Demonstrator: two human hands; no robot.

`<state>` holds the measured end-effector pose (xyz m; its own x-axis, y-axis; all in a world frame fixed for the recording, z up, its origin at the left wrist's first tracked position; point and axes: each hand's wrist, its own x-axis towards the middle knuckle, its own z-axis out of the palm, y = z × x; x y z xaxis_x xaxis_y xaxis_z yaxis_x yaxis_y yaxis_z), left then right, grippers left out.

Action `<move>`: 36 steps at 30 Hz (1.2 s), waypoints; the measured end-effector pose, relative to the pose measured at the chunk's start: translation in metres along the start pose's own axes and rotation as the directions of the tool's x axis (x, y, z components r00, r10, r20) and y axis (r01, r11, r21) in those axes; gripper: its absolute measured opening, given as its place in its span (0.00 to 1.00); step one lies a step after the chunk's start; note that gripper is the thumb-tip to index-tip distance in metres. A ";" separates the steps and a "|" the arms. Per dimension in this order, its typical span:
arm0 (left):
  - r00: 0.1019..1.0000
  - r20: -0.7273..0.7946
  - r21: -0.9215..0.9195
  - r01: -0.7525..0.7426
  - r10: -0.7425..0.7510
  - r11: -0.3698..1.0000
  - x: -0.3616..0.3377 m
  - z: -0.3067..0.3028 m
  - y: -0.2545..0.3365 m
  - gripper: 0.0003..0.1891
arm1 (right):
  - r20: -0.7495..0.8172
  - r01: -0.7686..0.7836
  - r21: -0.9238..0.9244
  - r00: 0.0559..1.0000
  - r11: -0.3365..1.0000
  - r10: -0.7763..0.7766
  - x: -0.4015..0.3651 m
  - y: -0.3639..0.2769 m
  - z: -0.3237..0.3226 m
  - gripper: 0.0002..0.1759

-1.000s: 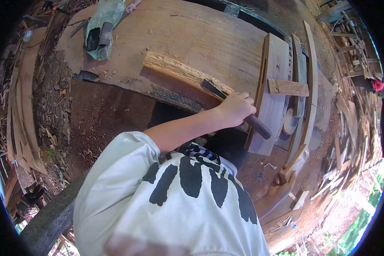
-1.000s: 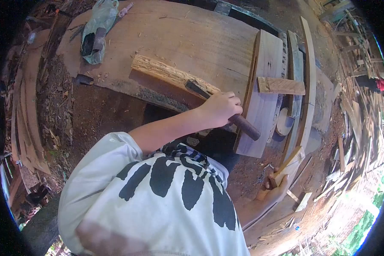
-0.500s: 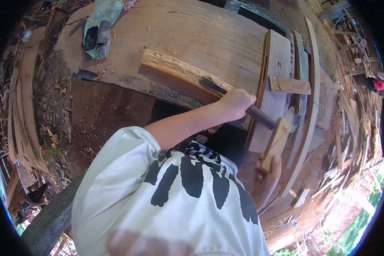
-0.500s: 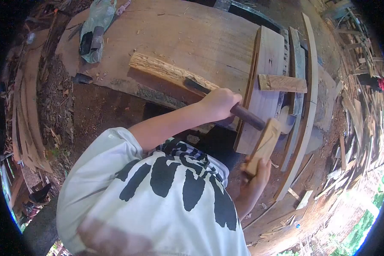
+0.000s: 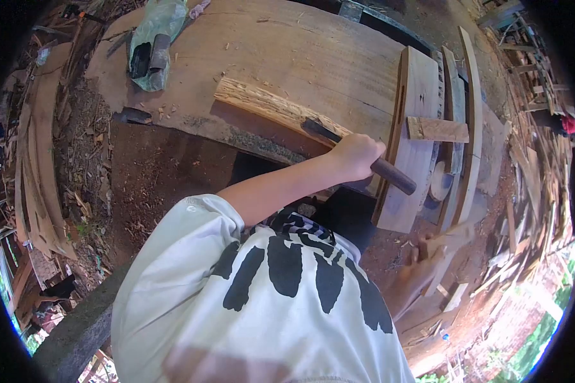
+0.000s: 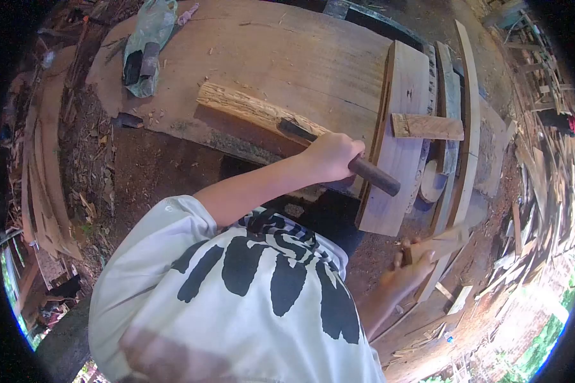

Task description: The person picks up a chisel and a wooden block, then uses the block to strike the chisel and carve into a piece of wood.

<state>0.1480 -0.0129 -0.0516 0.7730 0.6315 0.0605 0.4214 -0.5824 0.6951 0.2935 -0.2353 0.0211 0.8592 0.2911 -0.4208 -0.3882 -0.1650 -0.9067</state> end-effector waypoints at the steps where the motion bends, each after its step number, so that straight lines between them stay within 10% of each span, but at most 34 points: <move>1: 1.000 0.006 -0.004 -0.003 0.003 1.000 -0.001 0.000 0.003 0.11 | -0.063 0.092 0.064 0.994 0.994 -0.088 -0.001 0.004 0.005 0.24; 2: 1.000 0.006 -0.008 -0.004 0.005 1.000 0.001 -0.001 0.005 0.11 | 0.172 -0.027 -0.113 0.984 0.993 0.047 -0.009 0.002 0.003 0.22; 7: 1.000 -0.027 -0.001 -0.003 0.003 1.000 0.001 0.010 0.004 0.11 | 0.062 -0.026 -0.078 0.998 0.997 0.031 -0.014 -0.010 0.005 0.23; 9: 1.000 -0.026 -0.008 -0.009 0.009 1.000 -0.002 0.012 0.002 0.11 | -0.181 0.233 0.059 0.959 0.971 -0.219 -0.008 -0.006 0.004 0.26; 15: 0.999 -0.034 -0.008 -0.001 0.000 1.000 0.000 0.004 0.005 0.10 | 0.098 0.007 -0.295 0.995 0.955 0.023 -0.034 -0.017 0.004 0.23; 19: 0.998 -0.039 -0.005 -0.044 0.044 0.999 -0.001 0.006 0.004 0.10 | -0.126 0.089 0.170 0.990 0.981 -0.068 -0.011 -0.007 -0.009 0.27; 21: 0.998 -0.041 0.000 -0.052 0.052 0.999 0.001 0.007 0.006 0.10 | 0.220 0.022 -0.371 0.973 0.928 0.065 -0.053 -0.017 0.022 0.23; 25: 1.000 -0.028 0.010 -0.004 0.004 1.000 0.000 0.003 0.007 0.11 | 0.116 0.004 0.060 0.993 0.998 -0.011 -0.010 -0.007 -0.010 0.22; 26: 1.000 -0.020 0.023 -0.012 0.012 1.000 -0.001 0.003 0.007 0.12 | -0.126 0.089 0.136 0.989 0.987 -0.072 -0.011 -0.003 0.007 0.20; 29: 1.000 -0.015 0.046 0.013 -0.012 0.999 0.000 0.007 0.007 0.13 | 0.179 -0.032 -0.260 0.981 0.965 0.080 -0.041 -0.008 0.018 0.19; 31: 1.000 0.003 0.042 0.017 -0.018 0.999 0.000 0.002 0.009 0.14 | 0.215 -0.051 -0.258 0.971 0.965 0.108 -0.056 -0.018 0.026 0.20; 34: 1.000 -0.001 0.051 0.005 -0.005 0.999 0.000 0.000 0.005 0.15 | -0.178 0.095 0.151 0.982 0.984 -0.068 -0.012 -0.013 0.008 0.21; 36: 1.000 -0.017 0.052 -0.021 0.021 0.998 -0.001 0.004 0.004 0.16 | 0.081 0.086 -0.006 0.993 0.996 -0.085 0.022 0.025 -0.036 0.21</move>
<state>0.1504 -0.0180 -0.0516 0.7737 0.6275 0.0876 0.4296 -0.6212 0.6554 0.3148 -0.2669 -0.0103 0.8593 0.3795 -0.3429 -0.3107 -0.1454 -0.9393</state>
